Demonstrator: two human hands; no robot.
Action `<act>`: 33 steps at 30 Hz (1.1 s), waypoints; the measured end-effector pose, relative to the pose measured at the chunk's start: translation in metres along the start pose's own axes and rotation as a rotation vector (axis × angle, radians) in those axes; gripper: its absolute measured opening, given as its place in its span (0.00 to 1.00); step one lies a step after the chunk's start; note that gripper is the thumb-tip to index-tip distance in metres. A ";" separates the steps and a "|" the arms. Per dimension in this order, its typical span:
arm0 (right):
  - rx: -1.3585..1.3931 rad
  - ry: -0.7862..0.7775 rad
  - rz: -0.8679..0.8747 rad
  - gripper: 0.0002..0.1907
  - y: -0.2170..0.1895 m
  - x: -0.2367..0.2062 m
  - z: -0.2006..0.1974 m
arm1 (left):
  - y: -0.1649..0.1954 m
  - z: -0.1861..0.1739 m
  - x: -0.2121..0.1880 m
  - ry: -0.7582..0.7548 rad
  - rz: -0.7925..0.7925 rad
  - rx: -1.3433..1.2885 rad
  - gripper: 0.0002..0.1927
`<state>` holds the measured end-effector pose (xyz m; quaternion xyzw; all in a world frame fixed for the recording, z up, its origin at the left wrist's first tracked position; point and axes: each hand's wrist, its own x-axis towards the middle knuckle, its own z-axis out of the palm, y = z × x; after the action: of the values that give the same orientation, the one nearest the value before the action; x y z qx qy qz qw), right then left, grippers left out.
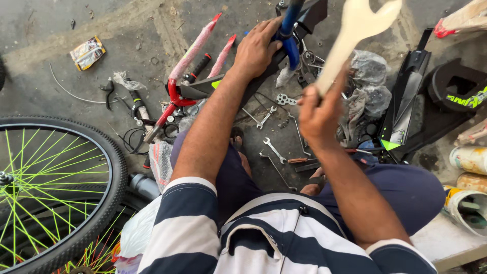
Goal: The person sits on the floor of a bicycle workshop assembling a new bicycle. They handle the frame, fork and headset, use wrenches to tighten bolts, reposition the frame, and work on the seat post and saddle area, tightening components by hand and with wrenches.
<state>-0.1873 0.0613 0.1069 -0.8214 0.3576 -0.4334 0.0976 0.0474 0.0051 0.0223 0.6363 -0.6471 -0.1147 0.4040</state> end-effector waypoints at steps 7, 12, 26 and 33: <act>0.342 -0.135 0.481 0.35 0.008 0.001 0.005 | 0.009 0.009 0.001 0.014 -0.036 0.093 0.32; 0.146 -0.302 0.159 0.36 0.016 -0.008 0.009 | 0.011 0.009 -0.001 0.059 -0.094 0.102 0.31; -0.268 -1.154 0.686 0.41 0.099 -0.196 0.060 | 0.023 0.023 -0.001 0.193 -0.140 0.082 0.24; -0.150 -1.249 0.663 0.42 0.098 -0.184 0.062 | 0.022 0.020 -0.006 0.225 -0.007 0.057 0.31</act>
<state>-0.2557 0.1048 -0.0954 -0.7688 0.4949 0.1966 0.3540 0.0172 0.0066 0.0216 0.6587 -0.5985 -0.0257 0.4553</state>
